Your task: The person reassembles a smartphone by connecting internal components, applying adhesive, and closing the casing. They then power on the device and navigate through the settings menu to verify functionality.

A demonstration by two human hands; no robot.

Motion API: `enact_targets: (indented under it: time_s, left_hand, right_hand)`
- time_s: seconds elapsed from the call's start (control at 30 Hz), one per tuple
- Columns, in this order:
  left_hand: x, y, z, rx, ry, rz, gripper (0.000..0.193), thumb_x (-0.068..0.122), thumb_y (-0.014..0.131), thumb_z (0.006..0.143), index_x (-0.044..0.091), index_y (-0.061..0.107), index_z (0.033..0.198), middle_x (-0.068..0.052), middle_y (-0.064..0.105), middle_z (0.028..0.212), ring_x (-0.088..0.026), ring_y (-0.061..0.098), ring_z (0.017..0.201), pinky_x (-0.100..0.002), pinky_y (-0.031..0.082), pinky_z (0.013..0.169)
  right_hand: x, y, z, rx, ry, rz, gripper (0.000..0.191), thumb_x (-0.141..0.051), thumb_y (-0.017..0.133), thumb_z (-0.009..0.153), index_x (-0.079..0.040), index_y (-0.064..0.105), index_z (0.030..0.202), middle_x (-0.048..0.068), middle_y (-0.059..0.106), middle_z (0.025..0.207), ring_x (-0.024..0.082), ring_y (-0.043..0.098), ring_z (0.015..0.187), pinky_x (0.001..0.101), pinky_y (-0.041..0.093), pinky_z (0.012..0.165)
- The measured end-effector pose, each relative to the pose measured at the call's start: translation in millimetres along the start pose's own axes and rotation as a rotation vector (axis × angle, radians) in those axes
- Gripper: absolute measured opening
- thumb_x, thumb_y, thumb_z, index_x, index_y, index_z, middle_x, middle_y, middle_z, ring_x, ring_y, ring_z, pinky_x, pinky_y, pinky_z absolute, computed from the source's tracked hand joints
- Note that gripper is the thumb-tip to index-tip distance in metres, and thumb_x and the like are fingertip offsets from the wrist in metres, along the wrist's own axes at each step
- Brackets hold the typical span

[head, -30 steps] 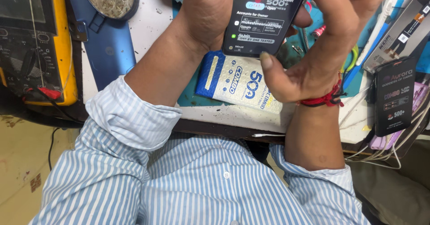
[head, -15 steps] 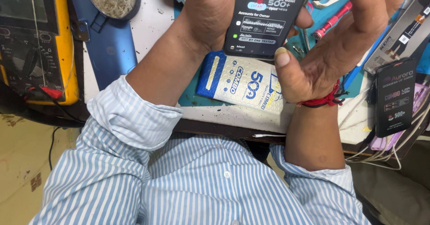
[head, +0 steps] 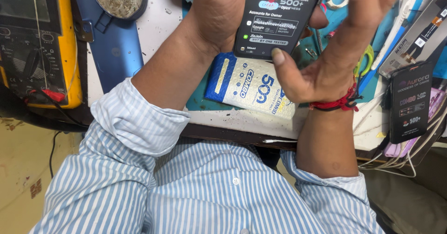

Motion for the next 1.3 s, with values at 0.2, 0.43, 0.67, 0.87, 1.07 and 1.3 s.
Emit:
enact_targets:
  time_s: [0.2,0.43,0.67,0.87,1.07,1.3]
  left_hand:
    - [-1,-2,-2,-0.018,0.014,0.01,0.086,0.069,0.044,0.107,-0.007,0.05,0.148,-0.026,0.058,0.136,-0.028,0.069,0.117,-0.041,0.064,0.095]
    - [-4,-8,-4,-0.022,0.013,0.004,0.088,0.07,0.043,0.106,-0.006,0.05,0.149,-0.026,0.058,0.136,-0.029,0.068,0.116,-0.04,0.064,0.096]
    - [-7,-12,-7,0.001,0.012,-0.028,0.085,0.069,0.044,0.107,-0.007,0.05,0.144,-0.026,0.058,0.134,-0.029,0.068,0.116,-0.042,0.064,0.098]
    - [-3,-6,-3,-0.029,0.026,0.007,0.088,0.072,0.043,0.104,-0.005,0.051,0.147,-0.026,0.059,0.134,-0.03,0.071,0.118,-0.042,0.065,0.094]
    - [-2,-3,-3,0.009,-0.001,0.025,0.091,0.074,0.043,0.103,-0.007,0.048,0.144,-0.027,0.059,0.131,-0.032,0.069,0.113,-0.044,0.065,0.095]
    - [7,-1,-7,0.007,0.013,0.183,0.107,0.085,0.045,0.093,-0.012,0.052,0.138,-0.032,0.064,0.127,-0.034,0.069,0.108,-0.043,0.062,0.09]
  right_hand:
    - [7,-2,-15,0.181,0.115,0.163,0.103,-0.034,0.079,0.072,-0.019,0.031,0.161,0.0,0.035,0.157,0.013,0.035,0.149,0.0337,0.031,0.122]
    - [7,-1,-14,0.161,0.116,0.165,0.104,-0.036,0.081,0.073,-0.017,0.029,0.161,0.002,0.032,0.157,0.015,0.032,0.149,0.0345,0.029,0.122]
    - [6,0,-9,0.036,0.037,-0.004,0.106,-0.04,0.084,0.074,-0.011,0.027,0.158,0.008,0.03,0.159,0.023,0.029,0.148,0.0407,0.03,0.123]
    - [17,3,-26,0.187,0.201,0.213,0.106,-0.031,0.079,0.074,-0.026,0.023,0.164,-0.006,0.032,0.162,0.01,0.034,0.149,0.0309,0.029,0.126]
    - [15,5,-25,0.117,0.164,0.216,0.102,-0.033,0.079,0.084,-0.024,0.019,0.166,-0.005,0.025,0.165,0.011,0.03,0.152,0.0315,0.027,0.128]
    - [29,4,-11,0.144,0.571,0.75,0.054,-0.03,0.068,0.096,0.001,0.055,0.137,0.015,0.066,0.115,0.018,0.066,0.093,0.0308,0.053,0.081]
Point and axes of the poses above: each hand's wrist, its own z-axis towards the middle knuckle, its own y-axis out of the palm, x = y × z, the point moved 6 cm from there along z, towards the middle knuckle
